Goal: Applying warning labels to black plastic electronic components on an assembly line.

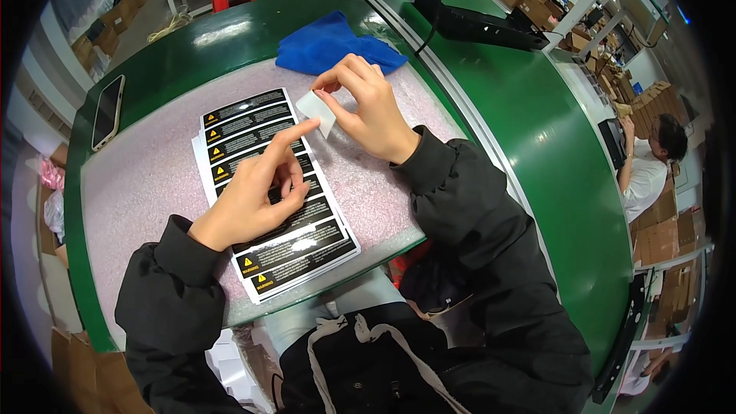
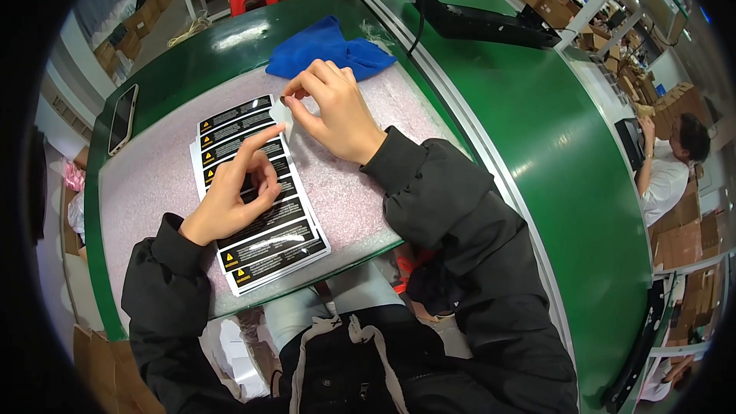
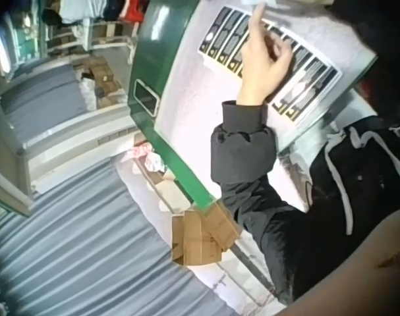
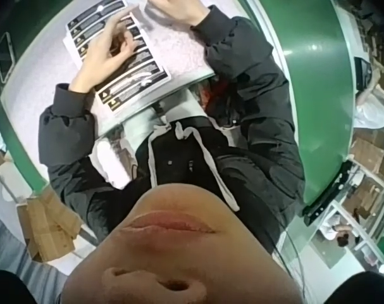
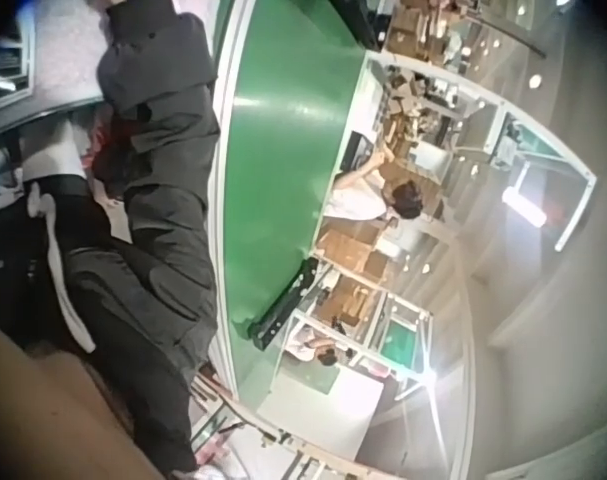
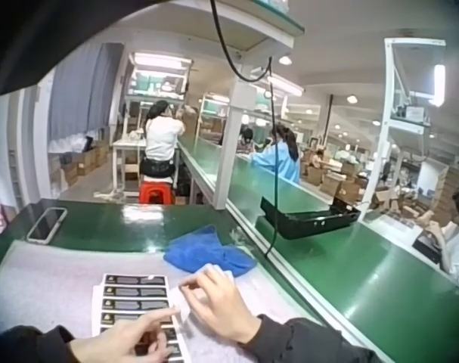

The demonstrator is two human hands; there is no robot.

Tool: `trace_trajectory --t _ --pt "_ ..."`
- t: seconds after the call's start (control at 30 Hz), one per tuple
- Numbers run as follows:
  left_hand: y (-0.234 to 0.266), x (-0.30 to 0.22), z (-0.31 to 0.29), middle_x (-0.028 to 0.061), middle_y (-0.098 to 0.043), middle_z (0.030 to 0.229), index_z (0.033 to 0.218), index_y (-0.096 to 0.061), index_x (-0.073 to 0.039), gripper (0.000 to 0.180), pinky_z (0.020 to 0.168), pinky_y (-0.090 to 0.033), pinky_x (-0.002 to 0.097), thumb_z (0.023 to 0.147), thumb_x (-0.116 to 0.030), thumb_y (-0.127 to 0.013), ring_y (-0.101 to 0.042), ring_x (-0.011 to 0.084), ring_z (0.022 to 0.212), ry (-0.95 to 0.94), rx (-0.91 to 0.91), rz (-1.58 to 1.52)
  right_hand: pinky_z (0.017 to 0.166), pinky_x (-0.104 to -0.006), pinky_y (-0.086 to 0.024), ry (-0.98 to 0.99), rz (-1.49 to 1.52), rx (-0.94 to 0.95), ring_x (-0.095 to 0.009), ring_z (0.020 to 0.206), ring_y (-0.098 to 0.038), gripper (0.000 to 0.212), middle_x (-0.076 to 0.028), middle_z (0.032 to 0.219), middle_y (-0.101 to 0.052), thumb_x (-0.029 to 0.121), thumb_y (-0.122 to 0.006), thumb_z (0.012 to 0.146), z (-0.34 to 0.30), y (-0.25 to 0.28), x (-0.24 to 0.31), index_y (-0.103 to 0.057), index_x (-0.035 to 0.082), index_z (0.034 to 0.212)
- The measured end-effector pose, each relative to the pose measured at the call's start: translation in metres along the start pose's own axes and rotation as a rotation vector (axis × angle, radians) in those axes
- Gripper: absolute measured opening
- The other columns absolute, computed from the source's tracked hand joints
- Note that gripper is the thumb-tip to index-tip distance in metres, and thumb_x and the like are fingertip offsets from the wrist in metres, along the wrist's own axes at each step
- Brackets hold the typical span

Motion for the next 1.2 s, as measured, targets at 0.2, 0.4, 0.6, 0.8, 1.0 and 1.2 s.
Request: trace_trajectory --t 0.2,0.4,0.6,0.8,1.0,1.2 --pt "-0.002 0.003 -0.002 0.0018 -0.052 0.069 0.139 -0.023 -0.011 0.07 0.057 -0.04 0.0226 0.078 0.0 -0.054 -0.047 0.0082 0.059 -0.002 -0.097 -0.035 0.072 -0.0303 -0.034 0.013 0.025 -0.031 -0.018 0.078 -0.054 0.009 -0.004 0.079 -0.054 0.009 -0.061 0.076 0.0 0.0 -0.002 -0.059 0.004 0.084" --pt "0.002 0.007 0.0 0.002 -0.051 0.072 0.14 -0.018 -0.008 0.07 0.061 -0.04 0.022 0.08 0.0 -0.053 -0.048 0.0077 0.063 -0.021 -0.214 -0.014 0.071 -0.0307 -0.032 0.029 0.033 -0.042 -0.018 0.077 -0.05 0.01 -0.004 0.078 -0.051 0.012 -0.06 0.072 -0.001 0.002 -0.002 -0.054 0.005 0.077" --pt "0.001 0.01 0.0 0.003 -0.052 0.072 0.137 -0.023 -0.005 0.066 0.06 -0.04 0.0224 0.078 0.003 -0.052 -0.047 0.0079 0.063 -0.008 -0.338 0.023 0.071 -0.0308 -0.03 0.041 0.041 -0.052 -0.019 0.076 -0.047 0.012 -0.004 0.078 -0.048 0.011 -0.059 0.068 0.0 0.003 -0.001 -0.051 0.006 0.074" --pt "0.002 0.013 0.0 0.0039 -0.052 0.076 0.133 -0.027 -0.003 0.061 0.06 -0.04 0.0225 0.079 0.003 -0.053 -0.047 0.0085 0.062 -0.054 -0.384 0.03 0.071 -0.0308 -0.03 0.035 0.042 -0.045 -0.02 0.076 -0.046 0.013 -0.005 0.079 -0.047 0.011 -0.058 0.065 -0.001 0.002 -0.001 -0.049 0.006 0.073" --pt "0.003 0.012 0.0 0.0044 -0.053 0.078 0.131 -0.03 -0.001 0.056 0.059 -0.039 0.0222 0.08 0.002 -0.053 -0.046 0.009 0.062 -0.052 -0.425 0.096 0.072 -0.0311 -0.03 0.043 0.046 -0.04 -0.02 0.076 -0.046 0.014 -0.005 0.079 -0.047 0.012 -0.058 0.064 0.0 0.002 -0.001 -0.049 0.005 0.073" --pt "0.003 0.011 0.0 0.0049 -0.052 0.079 0.13 -0.031 -0.001 0.055 0.058 -0.039 0.0219 0.08 0.003 -0.053 -0.046 0.0089 0.062 -0.052 -0.421 0.092 0.071 -0.0314 -0.03 0.032 0.047 -0.042 -0.021 0.075 -0.045 0.014 -0.005 0.078 -0.047 0.012 -0.056 0.063 0.0 0.003 0.0 -0.048 0.005 0.072"
Point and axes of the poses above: each hand's wrist, its own z-axis towards the middle knuckle, its own y-axis out of the back of the hand, x = y × z, the point moved 2 cm from there along z, towards the middle knuckle
